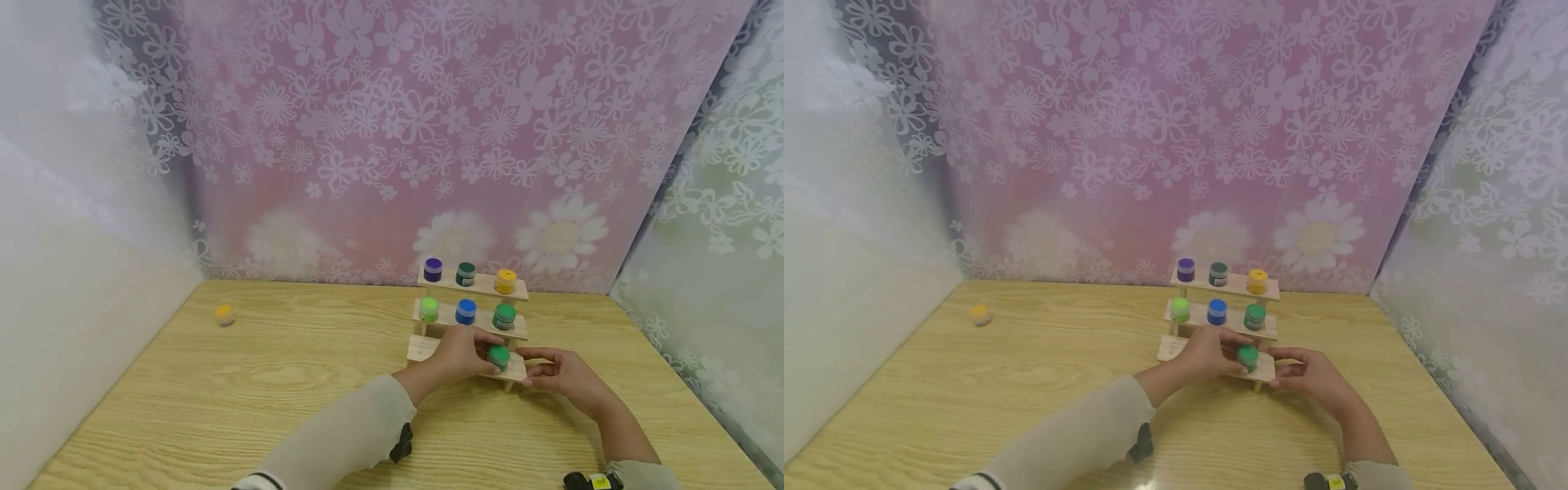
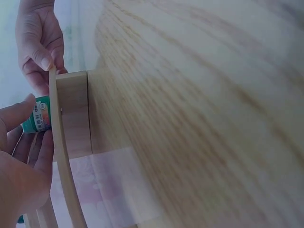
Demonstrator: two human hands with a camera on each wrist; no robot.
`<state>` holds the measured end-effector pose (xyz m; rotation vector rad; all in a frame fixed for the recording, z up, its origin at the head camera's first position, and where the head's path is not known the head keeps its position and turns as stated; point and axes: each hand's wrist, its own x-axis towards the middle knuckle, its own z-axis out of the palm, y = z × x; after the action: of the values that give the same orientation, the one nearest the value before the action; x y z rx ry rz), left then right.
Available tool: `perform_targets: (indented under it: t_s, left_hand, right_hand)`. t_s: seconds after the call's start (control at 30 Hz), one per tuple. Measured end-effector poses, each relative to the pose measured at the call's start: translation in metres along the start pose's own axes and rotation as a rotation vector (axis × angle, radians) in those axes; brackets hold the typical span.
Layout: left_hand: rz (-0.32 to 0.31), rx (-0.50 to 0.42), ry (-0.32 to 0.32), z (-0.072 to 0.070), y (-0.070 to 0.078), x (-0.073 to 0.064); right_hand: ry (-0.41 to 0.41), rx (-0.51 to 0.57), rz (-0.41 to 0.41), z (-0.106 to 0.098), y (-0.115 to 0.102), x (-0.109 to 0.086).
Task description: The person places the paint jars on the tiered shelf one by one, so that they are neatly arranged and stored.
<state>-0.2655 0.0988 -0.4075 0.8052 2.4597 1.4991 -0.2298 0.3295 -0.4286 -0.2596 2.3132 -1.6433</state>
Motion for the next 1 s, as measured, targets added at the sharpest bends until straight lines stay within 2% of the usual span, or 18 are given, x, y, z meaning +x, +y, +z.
perform_targets:
  t_s: [0.23, 0.37, 0.53, 0.67, 0.83, 1.0]
  left_hand:
    - [-0.001, -0.106, -0.025, -0.009, 0.002, -0.007]
    - [0.061, -0.134, -0.049, -0.016, -0.001, -0.011]
    - [0.144, -0.085, -0.063, -0.026, -0.005, -0.015]
    - [0.186, -0.042, -0.108, -0.035, -0.005, -0.019]
    - [0.19, -0.046, -0.158, -0.045, -0.003, -0.027]
    - [0.218, 0.007, -0.214, -0.055, -0.003, -0.035]
  right_hand:
    - [-0.005, 0.006, -0.002, 0.0, 0.0, -0.001]
    - [-0.009, 0.012, -0.009, 0.0, 0.0, 0.0]
    - [-0.008, 0.012, -0.007, 0.0, 0.001, 0.0]
    - [-0.008, 0.003, -0.001, 0.0, 0.002, -0.001]
    - [-0.009, -0.003, -0.004, 0.0, 0.002, 0.0]
    - [-0.006, -0.012, -0.013, -0.001, 0.002, 0.001]
